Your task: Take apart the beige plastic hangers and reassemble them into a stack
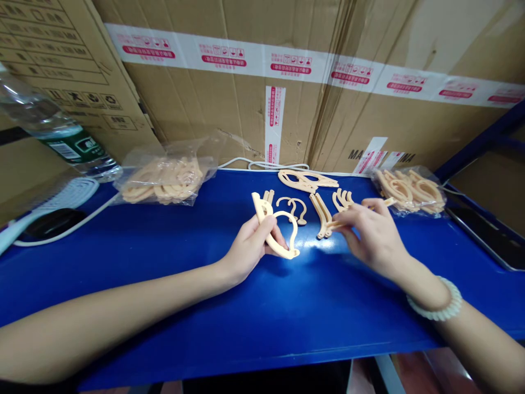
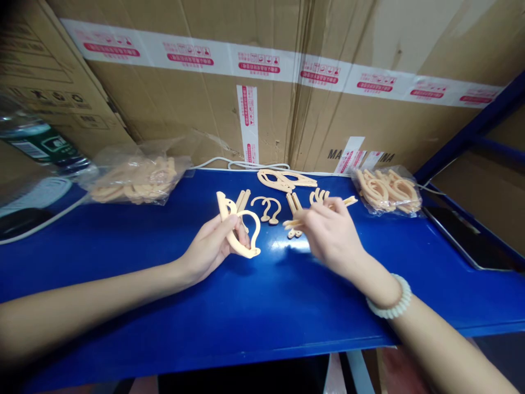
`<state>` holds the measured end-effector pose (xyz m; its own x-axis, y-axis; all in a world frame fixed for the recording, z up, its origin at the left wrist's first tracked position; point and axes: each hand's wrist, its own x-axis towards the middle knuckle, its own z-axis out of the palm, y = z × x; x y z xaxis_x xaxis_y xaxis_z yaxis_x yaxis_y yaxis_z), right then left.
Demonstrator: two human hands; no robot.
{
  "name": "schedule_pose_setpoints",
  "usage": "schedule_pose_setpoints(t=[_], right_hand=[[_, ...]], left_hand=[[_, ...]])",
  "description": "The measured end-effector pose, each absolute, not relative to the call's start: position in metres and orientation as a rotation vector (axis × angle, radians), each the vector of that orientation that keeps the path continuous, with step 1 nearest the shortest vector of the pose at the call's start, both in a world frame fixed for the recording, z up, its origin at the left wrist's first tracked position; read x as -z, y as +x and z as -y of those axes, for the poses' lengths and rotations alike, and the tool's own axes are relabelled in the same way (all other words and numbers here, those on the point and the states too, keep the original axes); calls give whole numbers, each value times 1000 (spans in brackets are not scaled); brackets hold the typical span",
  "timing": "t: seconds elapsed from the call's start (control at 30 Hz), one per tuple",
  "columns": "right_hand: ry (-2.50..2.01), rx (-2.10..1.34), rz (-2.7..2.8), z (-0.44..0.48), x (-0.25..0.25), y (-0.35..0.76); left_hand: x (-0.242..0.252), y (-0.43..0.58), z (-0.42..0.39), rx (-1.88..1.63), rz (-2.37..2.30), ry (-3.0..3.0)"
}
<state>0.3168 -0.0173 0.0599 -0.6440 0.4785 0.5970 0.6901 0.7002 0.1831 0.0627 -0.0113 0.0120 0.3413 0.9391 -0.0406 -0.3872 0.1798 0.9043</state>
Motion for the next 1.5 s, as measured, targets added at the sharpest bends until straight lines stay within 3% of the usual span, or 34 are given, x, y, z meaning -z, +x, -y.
schedule_pose_setpoints(t=[0.6,1.17,1.5], right_hand=[[-1078,-124,2675,-3,-63,343],[-1024,80,2533,16,-60,319],[-774,-646,2390,35,-53,295]], left_hand=[[-14,63,13,-1032,-688,951],[-9,61,15,-971,-652,1083],[-17,56,23,-1145,-786,1696]])
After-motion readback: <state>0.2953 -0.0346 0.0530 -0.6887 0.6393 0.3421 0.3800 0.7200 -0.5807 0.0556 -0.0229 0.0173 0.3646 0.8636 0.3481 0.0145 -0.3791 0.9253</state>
